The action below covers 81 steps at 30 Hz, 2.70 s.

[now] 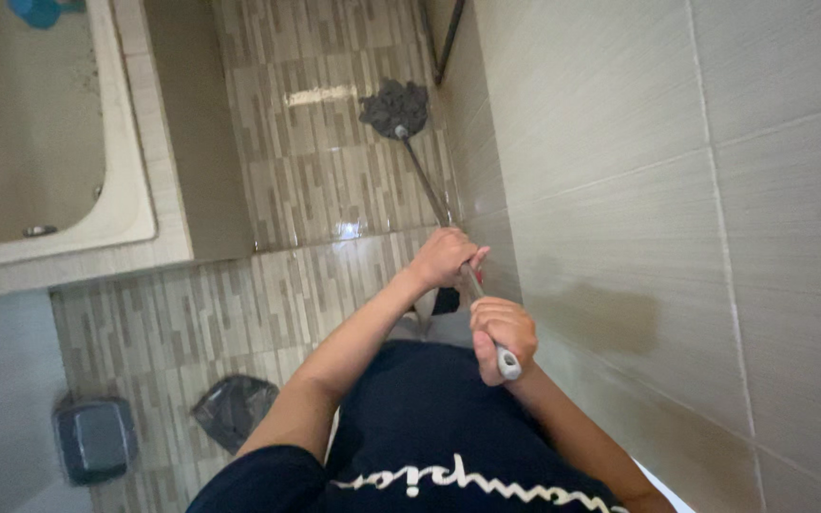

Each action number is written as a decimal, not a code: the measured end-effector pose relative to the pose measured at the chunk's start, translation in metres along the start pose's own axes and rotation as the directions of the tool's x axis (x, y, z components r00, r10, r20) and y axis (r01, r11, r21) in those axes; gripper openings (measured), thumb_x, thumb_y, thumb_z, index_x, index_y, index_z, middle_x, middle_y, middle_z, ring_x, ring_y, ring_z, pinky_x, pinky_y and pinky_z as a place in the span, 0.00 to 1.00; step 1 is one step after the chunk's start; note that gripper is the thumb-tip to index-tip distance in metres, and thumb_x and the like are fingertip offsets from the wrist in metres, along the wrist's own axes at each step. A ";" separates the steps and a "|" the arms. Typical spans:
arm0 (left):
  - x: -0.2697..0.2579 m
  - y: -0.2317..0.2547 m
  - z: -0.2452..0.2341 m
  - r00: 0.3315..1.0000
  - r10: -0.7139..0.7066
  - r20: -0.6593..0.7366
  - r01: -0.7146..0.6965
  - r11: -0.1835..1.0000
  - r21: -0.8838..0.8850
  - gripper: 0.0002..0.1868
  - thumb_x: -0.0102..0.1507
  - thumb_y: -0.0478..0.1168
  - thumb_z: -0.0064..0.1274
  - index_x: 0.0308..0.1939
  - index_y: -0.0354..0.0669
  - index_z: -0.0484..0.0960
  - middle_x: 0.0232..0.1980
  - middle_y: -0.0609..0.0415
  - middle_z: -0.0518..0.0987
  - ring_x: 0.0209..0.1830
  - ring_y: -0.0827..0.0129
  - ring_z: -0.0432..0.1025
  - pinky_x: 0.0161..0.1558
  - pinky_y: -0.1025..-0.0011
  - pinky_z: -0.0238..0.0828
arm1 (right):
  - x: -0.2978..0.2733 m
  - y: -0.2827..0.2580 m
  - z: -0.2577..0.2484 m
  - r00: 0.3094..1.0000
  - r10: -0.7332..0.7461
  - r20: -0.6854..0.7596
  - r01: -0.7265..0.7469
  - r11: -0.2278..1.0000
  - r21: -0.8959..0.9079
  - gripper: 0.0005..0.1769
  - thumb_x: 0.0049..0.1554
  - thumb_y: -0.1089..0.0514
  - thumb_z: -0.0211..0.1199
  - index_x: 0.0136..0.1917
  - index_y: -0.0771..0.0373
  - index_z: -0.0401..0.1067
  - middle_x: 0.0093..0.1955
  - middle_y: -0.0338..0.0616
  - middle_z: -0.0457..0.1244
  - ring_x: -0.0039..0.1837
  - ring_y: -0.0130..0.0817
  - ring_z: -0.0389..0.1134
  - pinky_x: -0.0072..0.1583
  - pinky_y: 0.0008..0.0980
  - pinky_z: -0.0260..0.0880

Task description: The person mops the tiled bathroom floor using a mop.

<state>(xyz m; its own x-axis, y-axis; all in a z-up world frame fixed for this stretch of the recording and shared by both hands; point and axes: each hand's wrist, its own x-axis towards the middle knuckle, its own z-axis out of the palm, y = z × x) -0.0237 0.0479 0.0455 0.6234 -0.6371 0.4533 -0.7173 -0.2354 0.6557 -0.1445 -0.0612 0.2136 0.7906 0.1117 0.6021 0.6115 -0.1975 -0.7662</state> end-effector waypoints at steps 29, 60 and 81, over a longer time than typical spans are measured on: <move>-0.052 0.107 0.058 0.966 -0.191 -0.176 0.188 0.982 -0.036 0.21 0.63 0.42 0.59 0.17 0.39 0.75 0.22 0.44 0.74 0.28 0.47 0.70 0.36 0.54 0.66 | -0.074 -0.082 -0.043 0.984 0.114 0.140 -0.114 0.993 -0.011 0.11 0.52 0.69 0.57 0.30 0.68 0.60 0.30 0.49 0.56 0.34 0.46 0.61 0.49 0.42 0.70; -0.128 0.177 0.078 0.922 -0.200 -0.330 0.184 0.980 -0.080 0.13 0.59 0.35 0.58 0.20 0.41 0.75 0.22 0.46 0.73 0.26 0.49 0.71 0.33 0.55 0.67 | -0.136 -0.122 -0.039 0.964 -0.153 0.218 0.102 0.969 0.226 0.14 0.54 0.68 0.56 0.28 0.63 0.58 0.27 0.46 0.57 0.30 0.43 0.60 0.38 0.38 0.64; -0.123 0.160 0.077 0.878 -0.366 -0.308 0.404 0.912 0.069 0.15 0.61 0.38 0.60 0.20 0.41 0.77 0.25 0.45 0.75 0.32 0.48 0.71 0.37 0.52 0.66 | -0.146 -0.109 -0.051 0.943 0.070 0.324 -0.098 0.993 0.069 0.12 0.52 0.68 0.60 0.31 0.68 0.61 0.31 0.52 0.55 0.35 0.50 0.59 0.43 0.43 0.60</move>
<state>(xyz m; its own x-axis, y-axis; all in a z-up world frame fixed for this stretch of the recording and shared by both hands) -0.2393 0.0324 0.0479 0.9057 -0.2473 0.3443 -0.4239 -0.5230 0.7395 -0.3288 -0.1057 0.2206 0.7995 0.4074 0.4414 0.5323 -0.1401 -0.8349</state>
